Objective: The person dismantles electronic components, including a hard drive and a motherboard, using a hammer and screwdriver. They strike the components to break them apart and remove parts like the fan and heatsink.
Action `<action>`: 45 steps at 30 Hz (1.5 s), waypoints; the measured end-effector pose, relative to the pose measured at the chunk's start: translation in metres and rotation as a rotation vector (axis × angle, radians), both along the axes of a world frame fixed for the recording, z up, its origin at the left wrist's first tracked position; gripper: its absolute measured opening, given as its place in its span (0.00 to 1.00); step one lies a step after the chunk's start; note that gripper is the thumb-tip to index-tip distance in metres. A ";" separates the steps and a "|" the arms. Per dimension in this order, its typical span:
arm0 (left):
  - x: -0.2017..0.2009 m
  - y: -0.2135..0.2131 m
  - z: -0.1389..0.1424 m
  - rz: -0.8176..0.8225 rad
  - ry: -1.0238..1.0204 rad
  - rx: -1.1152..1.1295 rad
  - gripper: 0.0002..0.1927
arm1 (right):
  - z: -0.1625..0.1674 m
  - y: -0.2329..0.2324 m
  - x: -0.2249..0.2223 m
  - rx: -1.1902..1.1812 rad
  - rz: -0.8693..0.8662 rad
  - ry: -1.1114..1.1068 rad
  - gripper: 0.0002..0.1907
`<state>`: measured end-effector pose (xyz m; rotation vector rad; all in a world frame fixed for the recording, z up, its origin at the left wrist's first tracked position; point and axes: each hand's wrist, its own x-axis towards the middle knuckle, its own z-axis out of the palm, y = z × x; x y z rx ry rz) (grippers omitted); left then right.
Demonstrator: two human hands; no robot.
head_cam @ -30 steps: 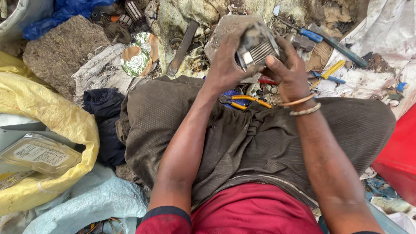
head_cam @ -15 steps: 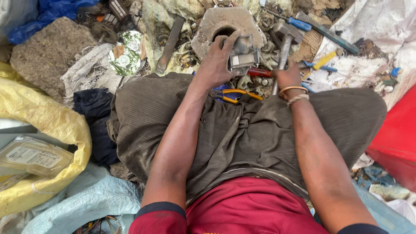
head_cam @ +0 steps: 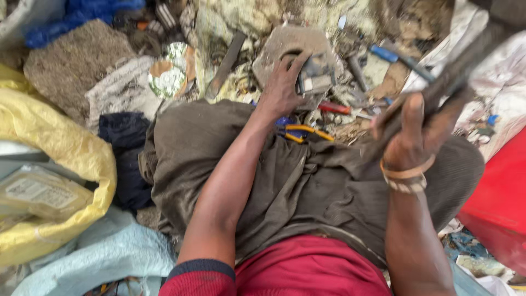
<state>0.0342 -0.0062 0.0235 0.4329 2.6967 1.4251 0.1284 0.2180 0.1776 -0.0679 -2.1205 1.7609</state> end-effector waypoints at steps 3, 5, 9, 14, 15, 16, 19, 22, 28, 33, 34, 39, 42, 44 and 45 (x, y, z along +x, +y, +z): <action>-0.003 0.000 0.004 0.011 0.016 0.036 0.56 | 0.034 -0.021 0.012 0.007 0.034 -0.194 0.29; -0.005 -0.001 0.005 0.002 0.039 0.028 0.57 | 0.033 -0.037 0.014 0.100 0.072 -0.414 0.27; -0.004 0.000 -0.001 0.011 0.023 0.087 0.52 | 0.014 -0.056 0.015 0.046 0.247 -0.794 0.24; -0.005 0.010 -0.016 -0.033 -0.069 -0.056 0.60 | 0.041 -0.039 0.030 0.246 0.147 -0.470 0.23; -0.006 0.011 -0.018 -0.023 -0.072 -0.045 0.61 | 0.051 -0.035 0.033 0.215 0.189 -0.345 0.19; -0.006 0.010 -0.018 -0.032 -0.057 -0.055 0.59 | 0.059 -0.032 0.033 0.180 0.230 -0.213 0.17; -0.008 0.007 -0.014 -0.056 0.024 -0.093 0.56 | 0.060 -0.034 0.026 0.138 0.125 -0.086 0.18; -0.010 0.004 -0.003 -0.049 -0.108 -0.059 0.58 | 0.027 -0.043 0.011 0.368 0.092 -0.331 0.19; -0.010 0.005 0.002 -0.046 -0.092 -0.062 0.58 | 0.004 -0.026 0.019 0.188 0.053 -0.674 0.19; -0.006 0.004 -0.004 -0.021 -0.062 -0.011 0.56 | 0.062 -0.009 0.035 0.104 0.111 -0.201 0.21; -0.004 0.004 -0.004 -0.025 -0.049 -0.002 0.55 | 0.065 -0.012 0.035 0.125 0.087 -0.142 0.22; -0.002 0.002 0.003 -0.017 -0.101 -0.004 0.56 | 0.029 -0.046 0.024 0.594 0.083 -0.287 0.31; -0.002 0.002 0.003 -0.051 -0.041 -0.089 0.55 | 0.011 -0.047 0.020 0.598 0.125 -0.593 0.31; -0.004 0.005 0.000 -0.059 0.023 -0.086 0.54 | 0.021 -0.034 0.023 0.456 0.032 -0.658 0.32; -0.004 0.004 -0.002 -0.040 0.024 -0.065 0.54 | 0.030 -0.027 0.027 0.377 -0.030 -0.676 0.34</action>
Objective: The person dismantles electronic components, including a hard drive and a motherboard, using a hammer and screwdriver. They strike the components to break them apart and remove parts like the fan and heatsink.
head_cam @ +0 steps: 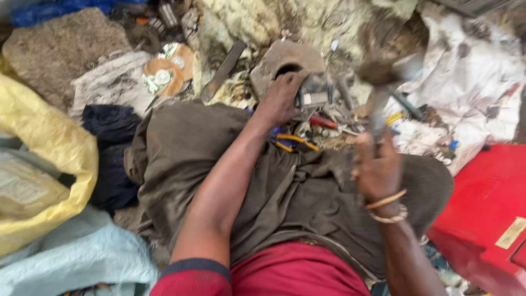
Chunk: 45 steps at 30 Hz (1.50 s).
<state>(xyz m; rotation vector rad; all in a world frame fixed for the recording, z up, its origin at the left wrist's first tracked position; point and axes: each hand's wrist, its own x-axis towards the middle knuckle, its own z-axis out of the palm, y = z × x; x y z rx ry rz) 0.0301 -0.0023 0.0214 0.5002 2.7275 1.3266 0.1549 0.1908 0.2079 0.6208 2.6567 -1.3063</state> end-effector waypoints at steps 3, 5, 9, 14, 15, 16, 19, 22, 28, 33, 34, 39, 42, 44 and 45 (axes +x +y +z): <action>0.006 0.003 -0.005 0.003 -0.053 0.074 0.54 | 0.036 0.021 0.013 -0.154 0.083 0.351 0.24; 0.005 0.003 -0.007 0.026 -0.035 0.075 0.54 | 0.042 0.022 0.017 -0.137 0.077 0.556 0.26; 0.002 0.002 -0.003 0.028 -0.051 0.064 0.56 | 0.000 0.002 0.013 0.153 0.123 0.432 0.21; -0.003 -0.006 0.005 0.050 -0.045 -0.038 0.41 | -0.042 -0.001 0.005 0.023 0.131 0.020 0.31; -0.003 -0.009 0.004 0.074 0.031 -0.051 0.45 | -0.036 0.004 0.006 0.006 0.037 -0.046 0.31; -0.001 -0.011 0.004 0.105 0.090 -0.070 0.50 | -0.026 0.009 0.006 -0.023 0.024 -0.019 0.29; 0.001 -0.007 0.001 0.094 -0.048 -0.062 0.46 | 0.014 0.014 0.011 -0.144 0.014 0.159 0.25; 0.001 0.008 0.000 0.127 -0.112 0.297 0.50 | 0.046 0.007 0.012 -0.412 0.056 0.403 0.28; 0.003 0.006 -0.002 0.000 -0.084 0.049 0.54 | 0.038 0.000 0.014 -0.335 0.075 0.389 0.28; -0.003 0.006 -0.003 0.190 -0.294 0.177 0.57 | -0.034 0.031 -0.021 -0.407 -0.052 0.079 0.22; -0.004 0.006 -0.003 0.252 -0.301 0.212 0.57 | -0.052 0.038 -0.032 -0.601 -0.103 0.024 0.22; -0.009 -0.008 -0.006 0.543 -0.140 0.373 0.61 | -0.126 0.067 -0.056 -0.660 -0.241 -0.338 0.22; -0.012 -0.013 -0.007 0.591 -0.159 0.423 0.59 | -0.143 0.067 -0.045 0.185 0.089 -0.202 0.26; -0.013 -0.010 -0.007 0.592 -0.186 0.413 0.60 | -0.145 0.058 -0.040 0.838 0.414 0.303 0.28; -0.014 -0.008 -0.008 0.590 -0.192 0.382 0.61 | -0.145 0.050 -0.042 0.716 0.440 0.265 0.25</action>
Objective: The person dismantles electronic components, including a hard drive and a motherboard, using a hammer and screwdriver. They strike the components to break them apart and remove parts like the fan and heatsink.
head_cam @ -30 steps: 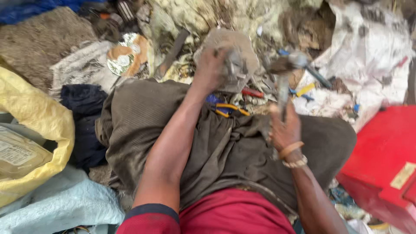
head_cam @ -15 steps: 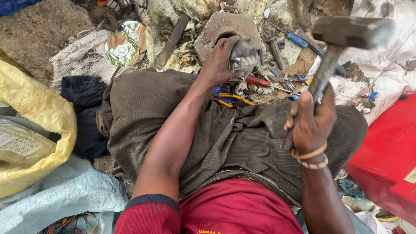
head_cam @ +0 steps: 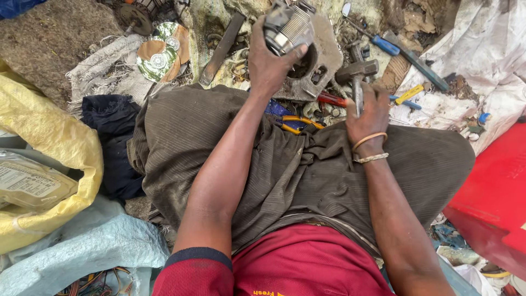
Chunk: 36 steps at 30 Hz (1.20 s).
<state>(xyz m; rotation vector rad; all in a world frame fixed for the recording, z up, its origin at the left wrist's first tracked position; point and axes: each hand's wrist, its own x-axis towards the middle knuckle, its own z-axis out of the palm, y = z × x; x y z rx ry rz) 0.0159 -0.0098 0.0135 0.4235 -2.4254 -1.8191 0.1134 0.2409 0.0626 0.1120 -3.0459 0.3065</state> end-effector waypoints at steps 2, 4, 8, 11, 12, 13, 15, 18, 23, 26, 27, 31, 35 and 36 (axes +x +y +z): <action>0.001 0.005 -0.002 -0.039 -0.011 -0.061 0.62 | -0.001 -0.020 -0.007 -0.211 0.024 -0.157 0.19; 0.003 0.008 -0.004 -0.096 0.005 -0.127 0.59 | -0.005 -0.043 -0.016 -0.133 0.120 -0.194 0.20; 0.007 0.009 -0.010 -0.200 0.001 -0.240 0.62 | -0.009 -0.069 -0.025 -0.047 0.196 -0.105 0.13; 0.005 0.010 -0.014 -0.226 -0.055 -0.280 0.65 | -0.002 -0.065 -0.016 -0.628 -0.144 -0.366 0.11; 0.004 0.011 -0.014 -0.233 -0.083 -0.245 0.66 | 0.003 -0.061 -0.011 -0.967 -0.225 -0.447 0.13; 0.003 0.011 -0.015 -0.237 -0.107 -0.212 0.66 | 0.008 -0.057 -0.006 -1.307 -0.305 -0.521 0.15; 0.002 0.014 -0.016 -0.249 -0.091 -0.243 0.66 | 0.021 -0.051 0.005 -1.728 -0.362 -0.606 0.19; 0.005 0.017 -0.018 -0.298 -0.114 -0.257 0.64 | 0.044 -0.053 0.010 -1.919 -0.278 -0.650 0.22; 0.008 0.016 -0.022 -0.281 0.029 -0.263 0.62 | 0.096 -0.081 -0.009 -2.141 -0.088 -0.523 0.21; 0.008 0.015 -0.019 -0.314 0.016 -0.278 0.62 | 0.133 -0.123 -0.005 -1.913 0.005 -0.137 0.24; 0.009 0.014 -0.017 -0.337 -0.032 -0.241 0.60 | 0.144 -0.141 0.002 -1.817 0.103 -0.096 0.27; 0.008 0.012 -0.006 -0.363 -0.075 -0.190 0.61 | 0.175 -0.204 0.031 -1.554 0.530 -0.202 0.36; 0.006 0.008 -0.002 -0.357 -0.077 -0.153 0.62 | 0.169 -0.192 0.018 -1.538 0.355 -0.172 0.28; 0.006 0.009 -0.002 -0.360 -0.080 -0.145 0.62 | 0.161 -0.176 0.012 -1.495 0.274 -0.136 0.26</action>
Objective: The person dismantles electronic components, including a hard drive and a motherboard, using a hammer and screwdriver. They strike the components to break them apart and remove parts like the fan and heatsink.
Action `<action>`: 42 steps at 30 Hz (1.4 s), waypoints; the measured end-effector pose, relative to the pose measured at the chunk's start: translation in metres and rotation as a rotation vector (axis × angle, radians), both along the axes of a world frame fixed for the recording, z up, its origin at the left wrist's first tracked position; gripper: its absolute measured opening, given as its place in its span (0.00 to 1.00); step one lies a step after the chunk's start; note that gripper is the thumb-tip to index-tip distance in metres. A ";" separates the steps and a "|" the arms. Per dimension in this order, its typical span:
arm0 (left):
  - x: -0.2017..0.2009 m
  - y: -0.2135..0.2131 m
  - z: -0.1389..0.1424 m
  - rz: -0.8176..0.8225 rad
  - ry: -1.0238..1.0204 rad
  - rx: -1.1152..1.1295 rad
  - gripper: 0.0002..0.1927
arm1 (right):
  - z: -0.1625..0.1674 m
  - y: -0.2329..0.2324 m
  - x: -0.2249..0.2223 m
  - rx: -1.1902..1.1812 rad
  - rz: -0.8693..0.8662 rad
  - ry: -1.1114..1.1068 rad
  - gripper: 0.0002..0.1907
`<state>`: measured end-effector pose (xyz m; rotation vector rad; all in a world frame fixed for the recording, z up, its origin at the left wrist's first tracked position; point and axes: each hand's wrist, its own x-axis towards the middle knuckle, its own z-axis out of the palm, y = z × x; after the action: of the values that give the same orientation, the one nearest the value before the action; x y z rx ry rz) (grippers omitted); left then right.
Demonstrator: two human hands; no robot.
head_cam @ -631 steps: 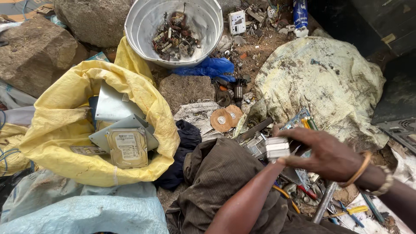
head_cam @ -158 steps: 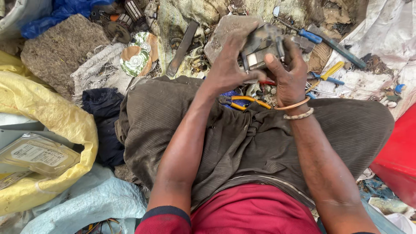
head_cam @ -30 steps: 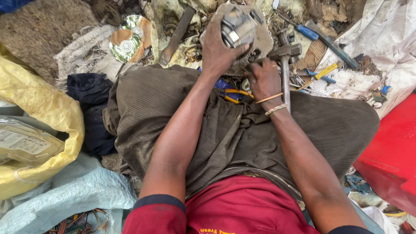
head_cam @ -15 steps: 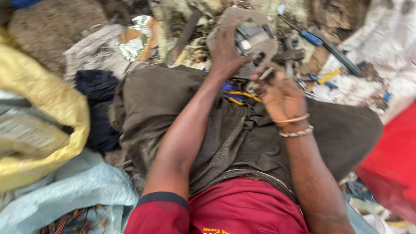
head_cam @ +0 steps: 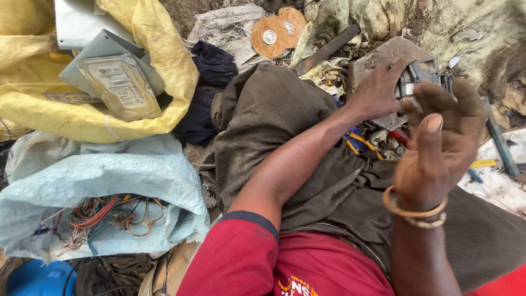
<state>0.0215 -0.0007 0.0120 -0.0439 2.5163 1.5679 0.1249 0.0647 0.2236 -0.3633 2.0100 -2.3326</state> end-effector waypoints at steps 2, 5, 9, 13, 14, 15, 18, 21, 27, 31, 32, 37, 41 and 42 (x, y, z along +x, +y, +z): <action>-0.002 0.004 0.000 -0.016 -0.001 0.034 0.64 | -0.022 0.040 -0.011 0.107 -0.147 -0.031 0.21; -0.006 0.012 0.000 -0.025 0.196 0.079 0.64 | -0.061 0.095 -0.016 0.154 -0.301 -0.125 0.19; -0.001 0.016 0.002 -0.111 0.258 0.298 0.63 | -0.085 0.133 -0.010 0.265 -0.409 -0.253 0.34; 0.010 0.020 0.009 -0.209 0.172 0.204 0.69 | -0.083 0.122 -0.013 0.055 -0.348 -0.435 0.50; 0.013 0.022 0.011 -0.216 0.198 0.239 0.69 | -0.083 0.115 -0.015 0.009 -0.339 -0.436 0.51; 0.015 0.023 0.014 -0.221 0.224 0.275 0.69 | -0.084 0.109 -0.018 -0.037 -0.329 -0.436 0.53; 0.019 0.021 0.023 -0.311 0.251 0.265 0.65 | -0.092 0.096 -0.027 -0.081 -0.427 -0.453 0.53; 0.016 0.004 0.035 -0.494 0.074 0.172 0.76 | -0.102 0.099 -0.030 -0.033 -0.465 -0.367 0.52; 0.009 -0.024 0.052 -0.469 0.168 0.373 0.64 | -0.094 0.126 -0.037 0.745 -0.247 0.111 0.57; 0.009 -0.010 0.049 -0.510 0.143 0.319 0.62 | -0.083 0.131 -0.060 0.893 -0.066 -0.009 0.67; 0.009 -0.008 0.048 -0.495 0.111 0.281 0.57 | -0.083 0.132 -0.066 0.866 -0.031 -0.017 0.66; 0.009 0.002 0.056 -0.265 -0.030 0.081 0.33 | -0.102 0.146 -0.065 0.723 -0.061 -0.116 0.62; 0.010 0.003 0.071 -0.247 -0.169 -0.172 0.27 | -0.128 0.178 -0.039 1.162 -0.341 -0.198 0.50; 0.009 0.000 0.073 -0.255 -0.274 -0.202 0.27 | -0.135 0.185 -0.033 1.314 -0.308 -0.154 0.48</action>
<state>0.0309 -0.0003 0.0848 0.0322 2.3463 1.1263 0.0922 0.2499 0.0883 0.2074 3.0182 -0.6264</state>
